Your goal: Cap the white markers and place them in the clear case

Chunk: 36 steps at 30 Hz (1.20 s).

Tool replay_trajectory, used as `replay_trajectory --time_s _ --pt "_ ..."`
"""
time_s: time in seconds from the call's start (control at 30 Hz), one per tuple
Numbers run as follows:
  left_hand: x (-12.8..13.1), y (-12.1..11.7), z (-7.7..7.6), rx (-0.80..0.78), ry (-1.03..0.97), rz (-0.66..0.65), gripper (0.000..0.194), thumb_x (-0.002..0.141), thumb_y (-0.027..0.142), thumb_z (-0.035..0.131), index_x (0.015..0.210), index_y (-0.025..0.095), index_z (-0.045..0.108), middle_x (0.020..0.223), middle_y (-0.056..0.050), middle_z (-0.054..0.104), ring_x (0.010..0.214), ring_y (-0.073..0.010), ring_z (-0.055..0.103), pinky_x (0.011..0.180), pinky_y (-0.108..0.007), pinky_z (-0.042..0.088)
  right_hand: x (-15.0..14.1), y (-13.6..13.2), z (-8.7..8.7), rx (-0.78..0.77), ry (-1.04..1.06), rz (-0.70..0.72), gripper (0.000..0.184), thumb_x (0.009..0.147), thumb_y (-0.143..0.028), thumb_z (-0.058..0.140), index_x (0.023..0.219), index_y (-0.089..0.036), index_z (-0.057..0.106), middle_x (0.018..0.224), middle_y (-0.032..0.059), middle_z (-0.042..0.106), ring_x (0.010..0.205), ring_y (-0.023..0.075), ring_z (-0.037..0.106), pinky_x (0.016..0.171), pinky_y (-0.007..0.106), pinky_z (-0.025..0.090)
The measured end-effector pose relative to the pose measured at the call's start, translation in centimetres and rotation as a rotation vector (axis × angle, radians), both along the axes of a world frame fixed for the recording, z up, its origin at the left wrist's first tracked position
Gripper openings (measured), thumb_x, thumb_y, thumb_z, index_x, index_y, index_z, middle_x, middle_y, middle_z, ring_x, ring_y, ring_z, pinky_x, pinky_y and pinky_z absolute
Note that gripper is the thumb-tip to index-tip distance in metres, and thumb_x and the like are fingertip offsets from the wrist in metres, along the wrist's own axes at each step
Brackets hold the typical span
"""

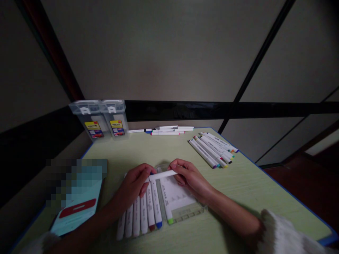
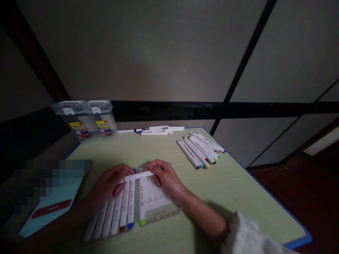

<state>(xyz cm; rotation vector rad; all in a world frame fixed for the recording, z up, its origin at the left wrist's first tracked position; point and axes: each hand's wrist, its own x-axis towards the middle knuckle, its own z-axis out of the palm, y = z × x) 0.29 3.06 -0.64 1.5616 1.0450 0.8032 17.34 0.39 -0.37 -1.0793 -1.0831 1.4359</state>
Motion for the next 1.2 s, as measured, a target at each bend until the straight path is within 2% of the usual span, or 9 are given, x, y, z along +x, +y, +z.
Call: replay_trajectory --time_s 0.37,0.6,0.77,1.0,1.2 --pt "0.2 0.0 0.2 -0.023 -0.022 0.021 0.023 0.073 0.039 0.046 0.073 0.017 0.051 0.035 0.012 0.033 0.033 -0.0059 0.029 0.037 -0.017 0.023 0.0 0.1 0.2 -0.011 0.027 0.003 0.017 0.071 -0.031 0.053 0.065 -0.015 0.051 0.034 -0.0105 0.030 0.033 0.0041 0.018 0.039 0.024 0.009" --pt "0.1 0.1 0.2 0.025 -0.009 -0.005 0.018 0.072 0.034 0.046 0.075 0.017 0.052 0.040 0.010 0.039 0.035 -0.0064 0.032 0.038 -0.017 0.025 0.1 0.2 0.0 -0.006 0.017 -0.015 0.017 0.070 -0.031 0.054 0.065 -0.015 0.051 0.034 -0.0103 0.030 0.033 0.0045 0.018 0.039 0.024 0.009" --pt "0.0 -0.2 0.1 0.013 0.007 0.010 0.030 0.077 0.042 0.039 0.074 0.016 0.054 0.032 0.011 0.032 0.030 -0.0065 0.028 0.037 -0.018 0.025 0.0 0.1 0.1 -0.016 0.011 0.018 0.019 0.074 -0.031 0.049 0.067 -0.014 0.053 0.033 -0.0103 0.029 0.033 0.0048 0.017 0.038 0.024 0.009" --pt "0.1 -0.7 0.9 -0.057 0.066 0.094 0.043 0.078 0.047 0.031 0.070 0.015 0.058 0.025 0.011 0.026 0.024 -0.0066 0.021 0.033 -0.019 0.018 -0.2 -0.3 0.4 -0.014 0.002 0.067 0.022 0.077 -0.033 0.048 0.066 -0.014 0.055 0.031 -0.0102 0.028 0.032 0.0050 0.015 0.038 0.023 0.009" --pt "0.0 -0.3 0.6 -0.057 0.041 0.089 0.036 0.077 0.046 0.036 0.071 0.016 0.056 0.034 0.010 0.029 0.026 -0.0052 0.023 0.031 -0.018 0.014 -0.1 -0.1 0.3 -0.015 0.023 0.059 0.020 0.076 -0.031 0.048 0.067 -0.014 0.055 0.032 -0.0103 0.028 0.032 0.0046 0.016 0.036 0.022 0.009"
